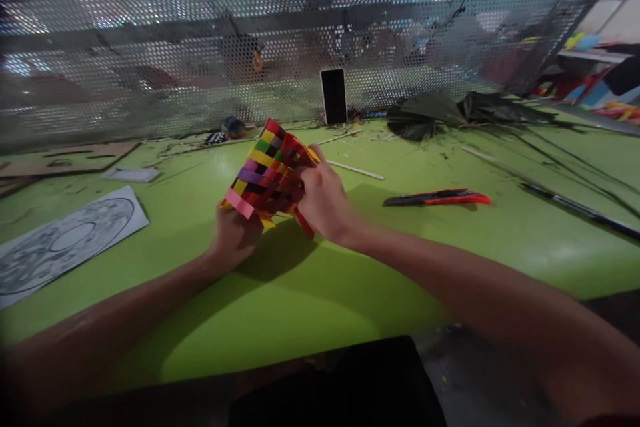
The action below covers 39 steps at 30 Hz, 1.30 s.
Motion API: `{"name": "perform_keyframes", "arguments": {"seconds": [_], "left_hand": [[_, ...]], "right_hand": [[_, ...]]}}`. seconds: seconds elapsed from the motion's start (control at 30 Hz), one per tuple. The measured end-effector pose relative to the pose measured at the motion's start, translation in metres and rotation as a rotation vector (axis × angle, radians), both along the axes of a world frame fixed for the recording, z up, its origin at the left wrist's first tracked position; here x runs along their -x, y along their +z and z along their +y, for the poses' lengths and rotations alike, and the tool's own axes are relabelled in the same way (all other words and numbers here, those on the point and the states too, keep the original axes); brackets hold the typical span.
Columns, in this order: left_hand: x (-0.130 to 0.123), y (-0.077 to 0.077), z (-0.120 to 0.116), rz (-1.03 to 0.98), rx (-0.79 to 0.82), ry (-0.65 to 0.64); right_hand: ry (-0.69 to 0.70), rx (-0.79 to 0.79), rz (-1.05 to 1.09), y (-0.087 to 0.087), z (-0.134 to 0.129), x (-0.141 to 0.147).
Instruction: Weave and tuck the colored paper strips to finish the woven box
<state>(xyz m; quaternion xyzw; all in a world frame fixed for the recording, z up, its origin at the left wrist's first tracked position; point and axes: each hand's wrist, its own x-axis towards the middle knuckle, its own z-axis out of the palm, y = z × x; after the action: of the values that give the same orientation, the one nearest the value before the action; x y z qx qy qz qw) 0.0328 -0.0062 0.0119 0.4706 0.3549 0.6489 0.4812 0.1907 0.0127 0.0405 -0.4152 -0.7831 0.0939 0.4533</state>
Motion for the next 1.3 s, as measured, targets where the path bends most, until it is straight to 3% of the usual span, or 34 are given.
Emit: {"name": "perform_keyframes", "arguments": {"seconds": [0.13, 0.27, 0.37, 0.47, 0.57, 0.63, 0.7, 0.83, 1.17, 1.3], "left_hand": [[0.007, 0.001, 0.003, 0.157, 0.015, 0.031], [0.012, 0.007, 0.005, 0.051, 0.065, -0.001], [0.011, 0.016, 0.006, -0.124, 0.143, -0.042], [0.011, 0.026, 0.008, -0.175, 0.264, -0.070], [0.014, 0.030, 0.011, -0.125, 0.344, -0.066], [0.019, 0.029, 0.013, -0.066, 0.335, -0.093], [0.023, 0.025, 0.015, 0.005, 0.301, -0.141], [0.028, 0.022, 0.017, 0.077, 0.243, -0.179], [0.023, 0.022, 0.013, 0.100, 0.188, -0.150], [0.025, 0.021, 0.015, 0.104, 0.205, -0.113]], "right_hand": [[-0.005, -0.099, -0.028, 0.008, -0.003, -0.005], [0.011, -0.079, 0.013, 0.009, 0.002, -0.012], [-0.071, 0.102, 0.132, 0.006, 0.012, -0.016], [-0.128, 0.371, 0.324, 0.006, 0.023, -0.020], [0.069, 0.715, 0.449, 0.011, 0.027, -0.024], [0.248, 0.850, 0.453, 0.014, 0.025, -0.025], [0.298, 0.844, 0.420, 0.015, 0.020, -0.024], [0.164, 0.736, 0.348, 0.015, 0.014, -0.022], [0.242, 0.559, 0.104, 0.012, 0.015, -0.020], [0.222, 0.573, 0.137, 0.014, 0.009, -0.016]]}}
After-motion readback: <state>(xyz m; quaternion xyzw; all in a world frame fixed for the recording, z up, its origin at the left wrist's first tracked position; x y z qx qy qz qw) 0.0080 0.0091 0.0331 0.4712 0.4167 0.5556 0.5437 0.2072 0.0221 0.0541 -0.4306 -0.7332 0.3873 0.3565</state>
